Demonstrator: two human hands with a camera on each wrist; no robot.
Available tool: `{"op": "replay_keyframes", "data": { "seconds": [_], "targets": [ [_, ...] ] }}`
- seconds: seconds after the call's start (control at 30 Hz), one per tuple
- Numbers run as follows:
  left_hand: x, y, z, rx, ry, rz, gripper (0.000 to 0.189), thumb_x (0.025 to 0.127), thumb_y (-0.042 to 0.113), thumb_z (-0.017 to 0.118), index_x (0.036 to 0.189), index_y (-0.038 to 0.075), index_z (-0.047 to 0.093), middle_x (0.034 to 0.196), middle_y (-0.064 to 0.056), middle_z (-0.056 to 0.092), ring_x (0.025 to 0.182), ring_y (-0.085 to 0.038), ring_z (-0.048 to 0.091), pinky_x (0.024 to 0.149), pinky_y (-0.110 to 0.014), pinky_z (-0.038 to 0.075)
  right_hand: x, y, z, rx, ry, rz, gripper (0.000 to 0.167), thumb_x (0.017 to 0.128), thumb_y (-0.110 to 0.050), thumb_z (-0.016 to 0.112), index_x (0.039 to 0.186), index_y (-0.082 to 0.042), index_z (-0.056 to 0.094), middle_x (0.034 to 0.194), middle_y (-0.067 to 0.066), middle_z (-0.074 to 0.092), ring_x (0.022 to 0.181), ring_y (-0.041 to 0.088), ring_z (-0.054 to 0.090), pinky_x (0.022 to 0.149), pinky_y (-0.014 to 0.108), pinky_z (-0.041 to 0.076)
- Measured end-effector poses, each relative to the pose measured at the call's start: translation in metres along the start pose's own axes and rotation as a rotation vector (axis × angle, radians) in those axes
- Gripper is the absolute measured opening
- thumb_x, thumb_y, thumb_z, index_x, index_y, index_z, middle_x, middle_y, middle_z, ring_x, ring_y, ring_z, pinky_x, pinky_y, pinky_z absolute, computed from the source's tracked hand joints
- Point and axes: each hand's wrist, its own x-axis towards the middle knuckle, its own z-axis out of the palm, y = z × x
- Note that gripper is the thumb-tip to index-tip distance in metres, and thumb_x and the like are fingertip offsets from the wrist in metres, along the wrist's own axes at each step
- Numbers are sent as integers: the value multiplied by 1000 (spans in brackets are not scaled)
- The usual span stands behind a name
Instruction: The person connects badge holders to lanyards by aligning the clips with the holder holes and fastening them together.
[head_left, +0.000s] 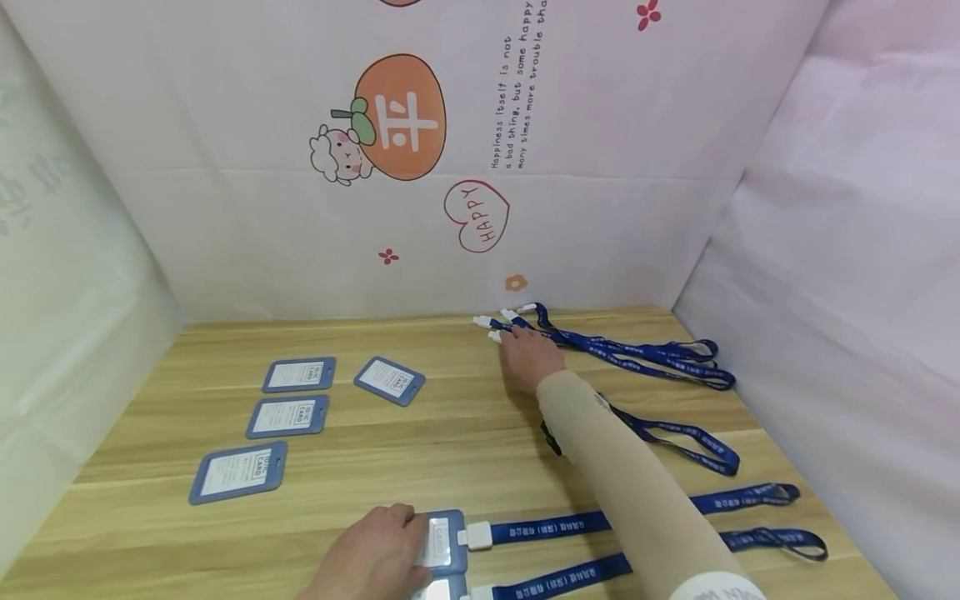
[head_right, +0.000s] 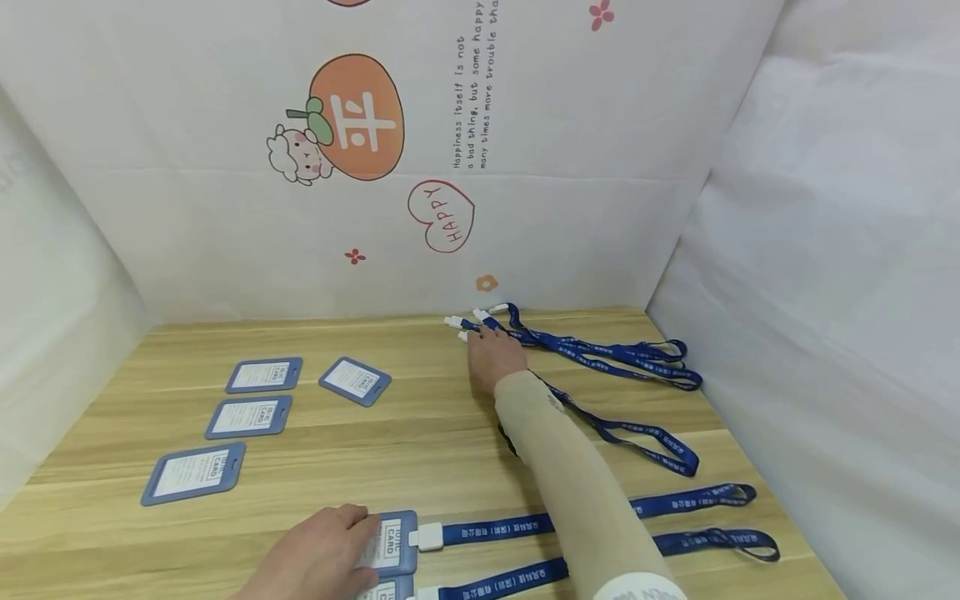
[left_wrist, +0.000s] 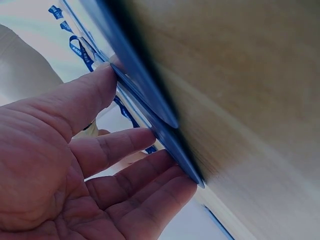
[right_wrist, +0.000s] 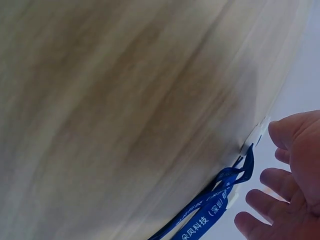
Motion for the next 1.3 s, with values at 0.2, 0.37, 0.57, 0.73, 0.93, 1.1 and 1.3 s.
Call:
{"op": "replay_keyframes", "data": {
  "seconds": [0.2, 0.37, 0.57, 0.73, 0.93, 1.1, 1.3],
  "targets": [
    [0, 0, -1, -8, 0, -3, 54, 83, 43, 85, 120, 6, 73, 109, -9, 71, 89, -18, 66, 82, -40, 61, 4, -2, 1, -2, -39, 15, 49, 113, -18, 30, 159, -7, 40, 165, 19, 40, 152, 39, 38, 124, 57, 35],
    [0, -1, -1, -10, 5, 4, 53, 82, 44, 86, 119, 7, 73, 107, -7, 71, 86, -15, 63, 80, -38, 61, 5, -3, 1, 16, -52, 17, 49, 114, -19, 29, 160, -7, 39, 166, 18, 38, 152, 39, 38, 123, 58, 34],
    [-1, -1, -1, -11, 11, 9, 52, 81, 43, 87, 119, 8, 74, 105, -6, 71, 83, -13, 61, 78, -36, 60, 10, -4, 3, 21, -89, 29, 50, 113, -20, 27, 160, -7, 39, 166, 16, 38, 152, 39, 38, 125, 57, 33],
    [-1, -2, 0, -8, 7, 8, 52, 81, 44, 87, 118, 9, 74, 104, -5, 70, 82, -13, 60, 77, -35, 60, 10, -6, 4, 0, -115, 28, 47, 113, -19, 30, 156, -7, 45, 162, 14, 45, 148, 37, 44, 121, 56, 39],
    [-2, -2, 0, -3, 4, 1, 52, 82, 45, 86, 118, 9, 73, 104, -5, 70, 84, -14, 61, 77, -35, 60, 10, -5, 6, 23, -109, 25, 46, 113, -18, 30, 153, -6, 48, 160, 13, 49, 147, 36, 47, 119, 53, 42],
    [-1, -1, -2, 2, 18, 4, 51, 82, 44, 86, 117, 8, 74, 103, -5, 70, 82, -13, 60, 77, -35, 60, 10, -5, 6, 41, -112, 33, 48, 113, -19, 29, 158, -7, 42, 161, 14, 47, 147, 37, 45, 121, 52, 40],
    [-1, -1, -1, -5, 6, 4, 52, 82, 44, 86, 118, 8, 73, 104, -5, 70, 83, -13, 59, 78, -35, 60, 12, -5, 5, 67, -109, 40, 50, 114, -22, 27, 161, -8, 37, 164, 18, 41, 149, 41, 42, 121, 56, 39]
  ]
}}
